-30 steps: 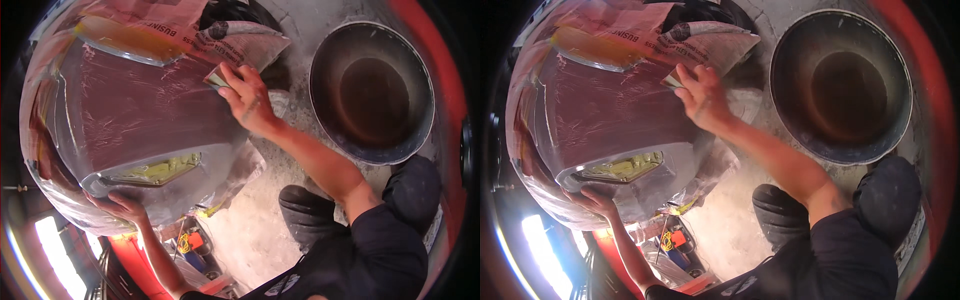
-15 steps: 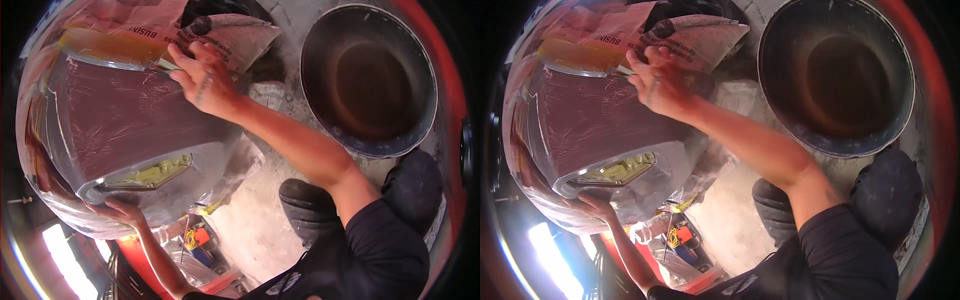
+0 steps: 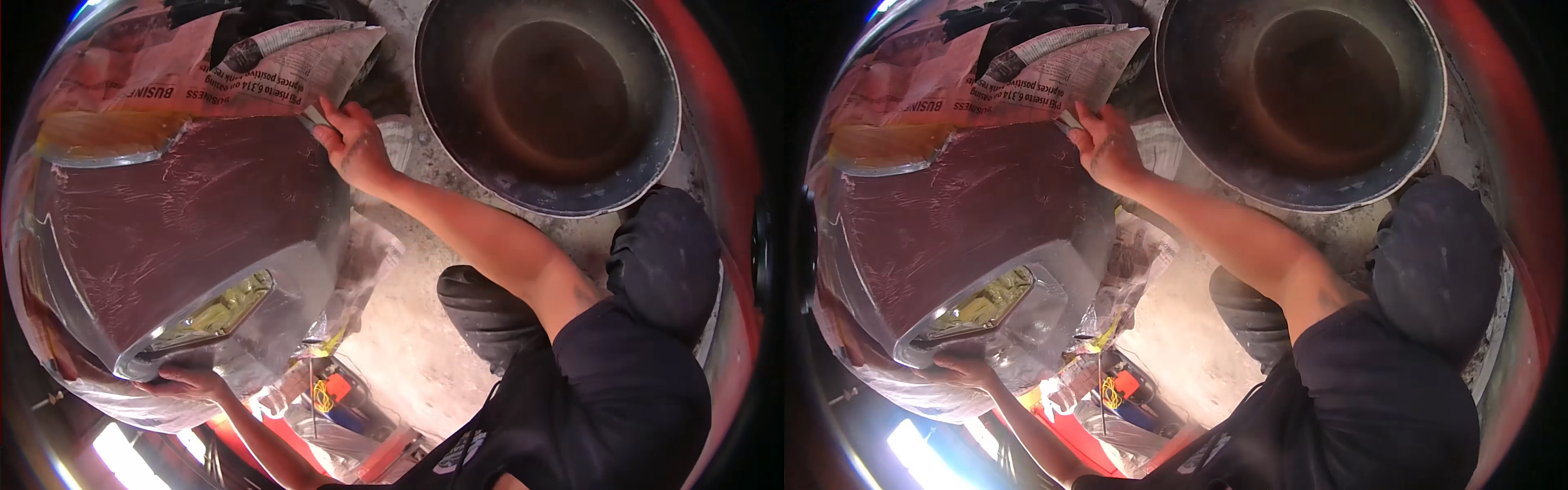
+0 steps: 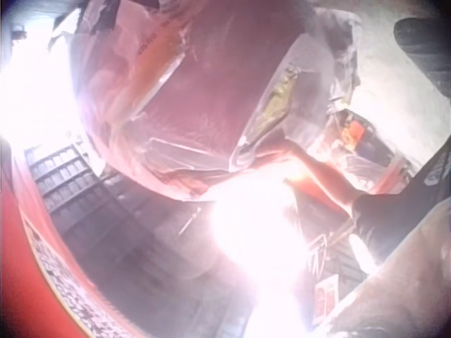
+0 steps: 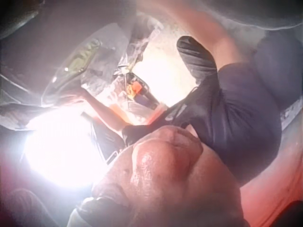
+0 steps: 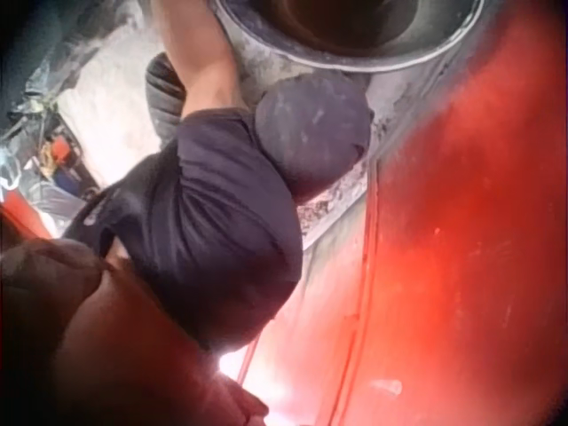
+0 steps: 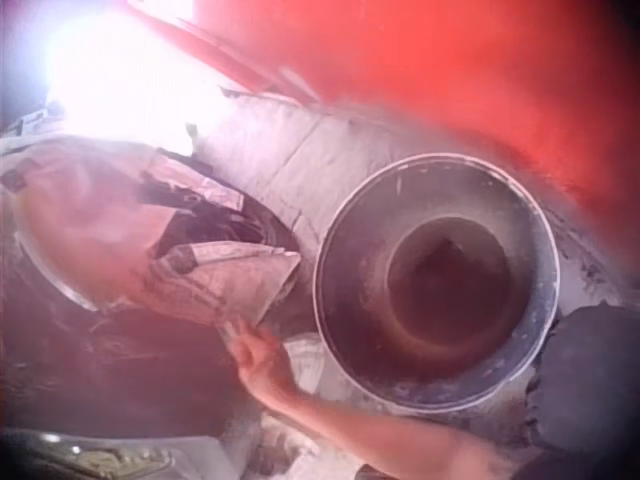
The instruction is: The person kneels on the floor and uses a sanding block to smooth the surface of a grey car headlight assembly. They repeatedly dip the sanding block into a bucket of water and rub it against the plastic surface, occasionally pausing to wipe the area with their hand.
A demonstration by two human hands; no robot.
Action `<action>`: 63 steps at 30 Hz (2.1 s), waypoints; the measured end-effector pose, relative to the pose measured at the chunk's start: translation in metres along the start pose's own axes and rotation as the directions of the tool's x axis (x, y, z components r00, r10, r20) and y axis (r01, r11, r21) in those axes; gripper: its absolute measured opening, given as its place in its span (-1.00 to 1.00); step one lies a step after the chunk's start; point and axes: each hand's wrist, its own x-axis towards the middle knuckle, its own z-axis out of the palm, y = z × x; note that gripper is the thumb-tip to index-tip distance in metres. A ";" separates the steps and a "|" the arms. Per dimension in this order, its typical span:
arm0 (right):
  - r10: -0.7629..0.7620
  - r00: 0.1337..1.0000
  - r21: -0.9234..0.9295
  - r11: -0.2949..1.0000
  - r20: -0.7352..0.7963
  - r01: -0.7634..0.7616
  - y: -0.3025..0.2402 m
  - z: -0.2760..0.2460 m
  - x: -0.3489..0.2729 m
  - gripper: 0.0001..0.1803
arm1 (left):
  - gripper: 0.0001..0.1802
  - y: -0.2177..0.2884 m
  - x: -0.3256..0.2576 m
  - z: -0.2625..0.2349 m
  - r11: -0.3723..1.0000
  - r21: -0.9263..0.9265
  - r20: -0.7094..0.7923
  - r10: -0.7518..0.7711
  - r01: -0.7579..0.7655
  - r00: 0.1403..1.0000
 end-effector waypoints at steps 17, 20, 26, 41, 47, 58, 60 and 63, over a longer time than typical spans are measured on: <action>0.022 1.000 -0.188 0.982 -0.011 -0.024 -0.029 0.002 -0.029 -0.68 | -0.12 -0.008 -0.003 0.003 0.997 -0.011 0.000 -0.077 0.077 0.997; 0.086 0.991 -0.113 0.989 -0.102 -0.098 0.029 0.001 -0.004 -0.59 | -0.12 -0.002 0.004 0.008 0.999 -0.022 0.002 -0.050 0.050 0.999; -0.288 0.957 0.054 0.956 -0.043 0.290 -0.085 0.021 0.001 -0.49 | -0.13 -0.007 -0.011 0.001 0.996 0.043 -0.003 -0.077 0.077 0.997; -0.553 0.822 0.070 0.833 0.135 0.549 -0.137 0.023 0.011 -0.27 | -0.10 0.005 -0.005 0.005 0.986 0.039 0.046 0.162 -0.164 0.986; -0.554 0.809 0.011 0.826 0.195 0.563 -0.083 -0.015 -0.019 -0.28 | -0.11 0.021 0.005 -0.007 0.985 0.018 -0.007 0.171 -0.171 0.985; -0.510 0.842 0.044 0.859 0.176 0.510 -0.108 -0.009 -0.022 -0.33 | -0.14 0.016 0.004 0.002 0.976 -0.035 -0.030 0.212 -0.213 0.977; -0.618 0.767 0.086 0.785 0.174 0.614 -0.171 0.038 0.024 -0.31 | -0.18 0.011 0.001 0.002 0.978 -0.014 -0.029 0.208 -0.209 0.978; -0.636 0.748 0.095 0.770 0.191 0.631 -0.167 0.044 0.035 -0.29 | -0.19 0.016 -0.003 0.008 0.984 -0.041 0.000 0.171 -0.171 0.985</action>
